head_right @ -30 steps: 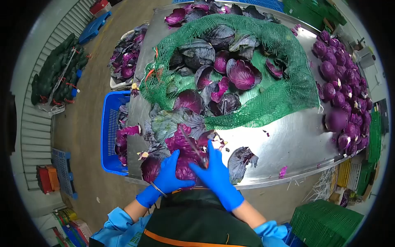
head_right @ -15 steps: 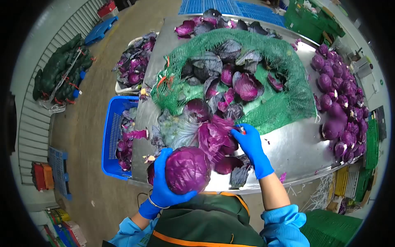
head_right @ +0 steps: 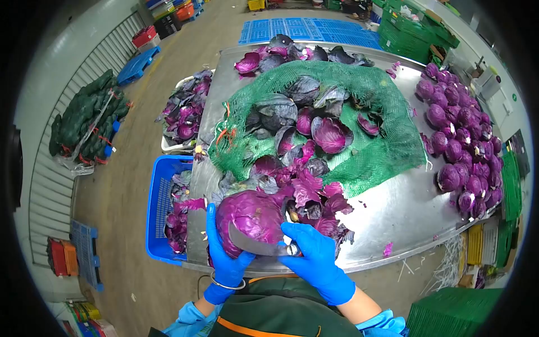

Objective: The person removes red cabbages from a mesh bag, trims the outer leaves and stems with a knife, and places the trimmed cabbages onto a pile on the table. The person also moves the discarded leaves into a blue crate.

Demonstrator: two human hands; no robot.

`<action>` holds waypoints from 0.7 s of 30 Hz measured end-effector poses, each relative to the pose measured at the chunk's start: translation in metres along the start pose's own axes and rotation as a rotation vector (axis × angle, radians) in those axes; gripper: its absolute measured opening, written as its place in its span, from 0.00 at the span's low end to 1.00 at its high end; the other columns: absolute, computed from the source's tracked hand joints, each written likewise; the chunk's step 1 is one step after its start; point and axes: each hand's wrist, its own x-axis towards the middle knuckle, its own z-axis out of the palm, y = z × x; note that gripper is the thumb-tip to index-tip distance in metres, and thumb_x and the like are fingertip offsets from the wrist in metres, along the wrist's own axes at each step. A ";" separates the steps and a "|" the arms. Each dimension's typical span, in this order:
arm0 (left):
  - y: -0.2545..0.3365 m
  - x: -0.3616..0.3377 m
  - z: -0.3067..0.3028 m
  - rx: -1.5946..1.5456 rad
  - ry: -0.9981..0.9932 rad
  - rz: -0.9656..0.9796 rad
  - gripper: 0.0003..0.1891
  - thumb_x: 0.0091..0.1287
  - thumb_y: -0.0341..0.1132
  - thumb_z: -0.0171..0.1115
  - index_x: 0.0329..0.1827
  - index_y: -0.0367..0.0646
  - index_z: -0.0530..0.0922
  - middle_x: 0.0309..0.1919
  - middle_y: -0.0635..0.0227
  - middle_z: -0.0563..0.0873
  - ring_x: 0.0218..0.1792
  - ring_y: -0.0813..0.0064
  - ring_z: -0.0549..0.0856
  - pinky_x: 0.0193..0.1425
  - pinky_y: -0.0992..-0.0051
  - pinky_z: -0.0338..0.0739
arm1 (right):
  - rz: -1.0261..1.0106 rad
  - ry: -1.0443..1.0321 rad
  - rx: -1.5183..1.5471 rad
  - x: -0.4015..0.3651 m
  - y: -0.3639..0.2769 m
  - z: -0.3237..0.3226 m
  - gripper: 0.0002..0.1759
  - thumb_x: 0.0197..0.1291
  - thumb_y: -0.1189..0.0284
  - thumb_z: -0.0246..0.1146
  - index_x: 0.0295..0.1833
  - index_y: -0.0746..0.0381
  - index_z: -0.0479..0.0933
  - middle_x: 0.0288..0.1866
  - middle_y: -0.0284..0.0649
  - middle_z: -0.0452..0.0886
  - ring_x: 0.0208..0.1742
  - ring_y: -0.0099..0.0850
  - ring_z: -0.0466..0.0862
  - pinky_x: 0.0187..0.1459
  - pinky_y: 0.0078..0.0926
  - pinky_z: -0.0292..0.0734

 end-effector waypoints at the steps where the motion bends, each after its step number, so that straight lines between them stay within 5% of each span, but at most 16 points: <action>1: 0.000 -0.001 -0.002 0.029 -0.013 -0.011 0.58 0.45 0.46 0.76 0.72 0.35 0.44 0.69 0.54 0.55 0.67 0.61 0.61 0.70 0.65 0.57 | 0.002 0.006 -0.002 -0.001 0.008 0.003 0.26 0.38 0.77 0.71 0.49 0.59 0.78 0.41 0.39 0.81 0.34 0.31 0.83 0.35 0.27 0.79; 3: 0.000 -0.002 -0.008 -0.058 -0.031 -0.043 0.58 0.45 0.46 0.75 0.72 0.35 0.43 0.70 0.56 0.54 0.68 0.62 0.60 0.71 0.66 0.56 | 0.227 0.139 0.182 0.001 0.021 0.009 0.18 0.42 0.77 0.69 0.43 0.60 0.78 0.32 0.38 0.82 0.31 0.25 0.81 0.31 0.21 0.77; 5: 0.000 -0.006 -0.012 -0.141 -0.043 -0.073 0.58 0.45 0.47 0.74 0.72 0.35 0.43 0.70 0.57 0.52 0.68 0.63 0.59 0.71 0.66 0.56 | 0.771 0.216 0.549 0.028 0.013 -0.010 0.04 0.52 0.76 0.65 0.34 0.62 0.78 0.26 0.32 0.80 0.29 0.20 0.79 0.31 0.19 0.75; 7: -0.005 -0.011 -0.015 -0.369 -0.084 -0.140 0.56 0.46 0.45 0.73 0.73 0.35 0.44 0.72 0.60 0.51 0.69 0.65 0.58 0.72 0.66 0.54 | 0.922 0.033 0.589 0.048 0.061 -0.032 0.13 0.52 0.74 0.67 0.44 0.63 0.76 0.37 0.37 0.81 0.39 0.25 0.80 0.38 0.21 0.77; 8: -0.008 -0.014 -0.015 -0.393 -0.067 -0.174 0.54 0.47 0.42 0.71 0.73 0.36 0.45 0.72 0.61 0.51 0.70 0.66 0.57 0.72 0.66 0.53 | 0.917 0.038 0.594 0.048 0.047 -0.030 0.13 0.52 0.74 0.67 0.44 0.63 0.76 0.37 0.37 0.81 0.39 0.25 0.80 0.38 0.21 0.77; 10: -0.006 -0.010 -0.009 -0.405 -0.030 -0.209 0.53 0.47 0.41 0.70 0.73 0.36 0.45 0.71 0.61 0.52 0.70 0.66 0.57 0.72 0.66 0.53 | 0.441 0.022 0.669 0.044 0.012 -0.027 0.29 0.50 0.71 0.70 0.58 0.64 0.69 0.52 0.41 0.75 0.52 0.28 0.76 0.45 0.23 0.76; 11: -0.005 -0.013 -0.007 -0.411 0.004 -0.268 0.52 0.48 0.39 0.69 0.73 0.36 0.46 0.71 0.61 0.53 0.70 0.66 0.57 0.72 0.66 0.53 | 0.233 -0.169 0.520 0.027 0.022 -0.017 0.42 0.48 0.71 0.72 0.68 0.60 0.58 0.61 0.46 0.67 0.60 0.35 0.71 0.51 0.27 0.75; 13: 0.003 -0.010 -0.001 -0.412 0.021 -0.305 0.52 0.48 0.38 0.70 0.73 0.36 0.46 0.71 0.60 0.53 0.69 0.65 0.57 0.72 0.66 0.52 | 0.154 -0.181 0.089 0.026 -0.029 -0.015 0.40 0.45 0.72 0.73 0.66 0.58 0.64 0.56 0.48 0.71 0.56 0.39 0.75 0.51 0.29 0.76; 16: 0.003 -0.007 -0.004 -0.383 0.013 -0.284 0.53 0.47 0.39 0.71 0.73 0.36 0.46 0.70 0.58 0.53 0.69 0.64 0.57 0.72 0.66 0.52 | -0.011 -0.191 0.193 0.021 -0.003 -0.010 0.36 0.44 0.71 0.73 0.62 0.56 0.69 0.54 0.47 0.74 0.51 0.41 0.79 0.49 0.30 0.78; 18: -0.003 -0.005 -0.012 -0.105 -0.052 -0.083 0.54 0.47 0.40 0.72 0.73 0.36 0.45 0.70 0.57 0.53 0.69 0.63 0.58 0.72 0.66 0.52 | -0.052 -0.171 0.128 0.010 0.002 -0.008 0.32 0.42 0.73 0.72 0.58 0.57 0.74 0.52 0.42 0.78 0.43 0.36 0.83 0.41 0.28 0.80; 21: -0.008 -0.006 -0.009 -0.198 -0.068 -0.151 0.54 0.46 0.40 0.72 0.72 0.36 0.46 0.70 0.59 0.54 0.69 0.64 0.58 0.72 0.67 0.52 | -0.096 -0.101 0.051 0.007 0.009 -0.007 0.27 0.41 0.77 0.70 0.53 0.58 0.77 0.44 0.39 0.81 0.35 0.30 0.83 0.33 0.26 0.79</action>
